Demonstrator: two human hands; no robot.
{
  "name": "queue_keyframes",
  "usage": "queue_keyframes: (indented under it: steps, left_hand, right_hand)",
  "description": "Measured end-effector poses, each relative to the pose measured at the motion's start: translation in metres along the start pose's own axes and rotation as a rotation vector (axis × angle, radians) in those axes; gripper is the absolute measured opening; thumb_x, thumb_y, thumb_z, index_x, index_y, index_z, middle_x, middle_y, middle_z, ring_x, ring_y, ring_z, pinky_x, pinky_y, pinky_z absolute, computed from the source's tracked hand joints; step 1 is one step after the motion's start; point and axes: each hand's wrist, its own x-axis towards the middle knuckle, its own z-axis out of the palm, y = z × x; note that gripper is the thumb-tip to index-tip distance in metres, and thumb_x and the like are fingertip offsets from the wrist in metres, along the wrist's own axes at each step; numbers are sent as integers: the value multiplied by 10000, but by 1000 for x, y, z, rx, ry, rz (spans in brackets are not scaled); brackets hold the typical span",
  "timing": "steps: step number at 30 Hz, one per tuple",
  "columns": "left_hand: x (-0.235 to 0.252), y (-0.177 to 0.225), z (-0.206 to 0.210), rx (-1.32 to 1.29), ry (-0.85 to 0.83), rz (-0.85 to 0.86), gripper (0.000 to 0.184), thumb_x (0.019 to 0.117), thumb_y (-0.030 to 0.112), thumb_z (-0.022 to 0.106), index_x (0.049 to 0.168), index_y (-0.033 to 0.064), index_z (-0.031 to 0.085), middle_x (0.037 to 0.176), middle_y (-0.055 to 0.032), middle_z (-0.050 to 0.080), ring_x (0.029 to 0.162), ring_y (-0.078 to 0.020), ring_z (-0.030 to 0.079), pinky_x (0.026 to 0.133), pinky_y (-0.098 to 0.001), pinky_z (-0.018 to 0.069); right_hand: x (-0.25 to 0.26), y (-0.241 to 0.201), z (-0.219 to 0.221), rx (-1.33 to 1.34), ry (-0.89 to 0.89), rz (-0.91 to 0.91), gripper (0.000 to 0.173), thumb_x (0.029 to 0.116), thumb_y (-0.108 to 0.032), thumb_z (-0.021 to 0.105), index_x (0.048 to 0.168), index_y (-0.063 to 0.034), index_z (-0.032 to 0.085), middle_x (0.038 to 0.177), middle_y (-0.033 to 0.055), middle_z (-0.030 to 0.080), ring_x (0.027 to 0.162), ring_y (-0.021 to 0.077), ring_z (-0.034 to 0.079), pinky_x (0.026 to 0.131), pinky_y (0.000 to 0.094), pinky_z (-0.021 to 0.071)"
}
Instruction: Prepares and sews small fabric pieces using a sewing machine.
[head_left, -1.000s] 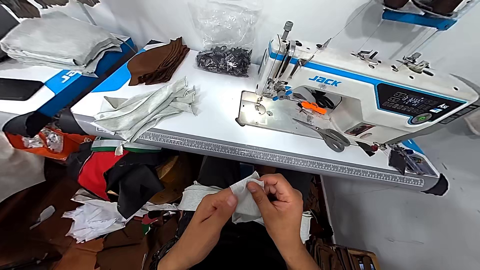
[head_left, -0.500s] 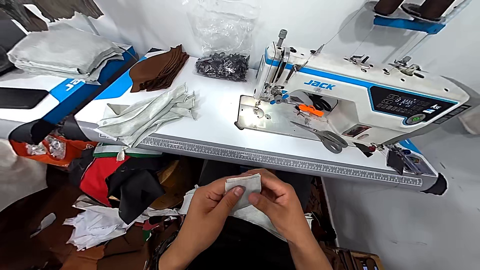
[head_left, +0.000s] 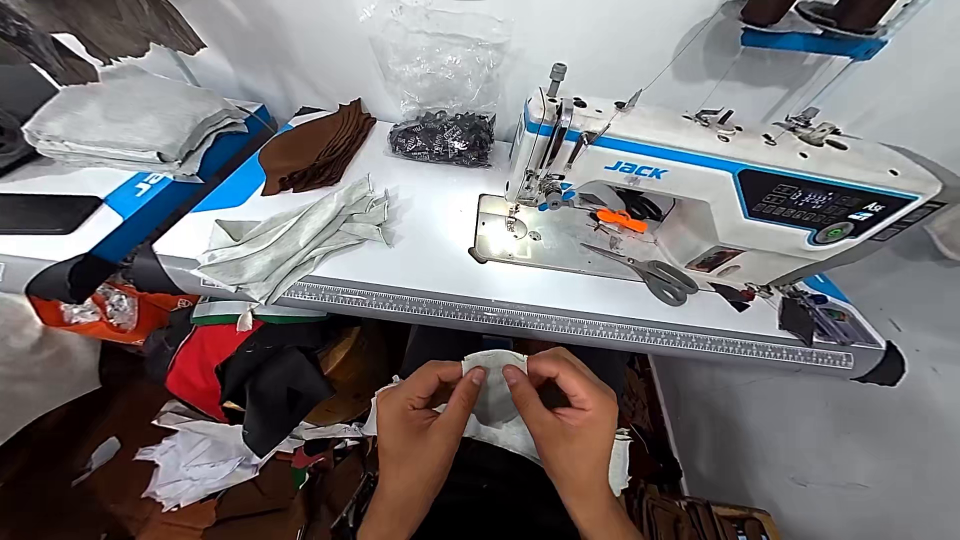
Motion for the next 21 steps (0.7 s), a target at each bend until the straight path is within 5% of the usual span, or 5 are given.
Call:
queue_keyframes:
  steps: [5, 21]
  left_hand:
    - [-5, -3, 10, 168, 51, 215, 106, 931, 123, 733, 872, 37, 751, 829, -8, 743, 729, -54, 709, 667, -197, 619]
    - [-4, -3, 7, 152, 7, 206, 94, 933, 132, 738, 916, 47, 774, 932, -38, 762, 834, -105, 736, 724, -228, 636]
  right_hand:
    - [-6, -3, 9, -226, 106, -204, 47, 814, -107, 790, 834, -66, 782, 796, 9, 723, 716, 65, 685, 624, 199, 592]
    - [-9, -8, 10, -102, 48, -135, 92, 849, -80, 754, 919, -37, 797, 883, 42, 752, 786, 89, 714, 670, 214, 619]
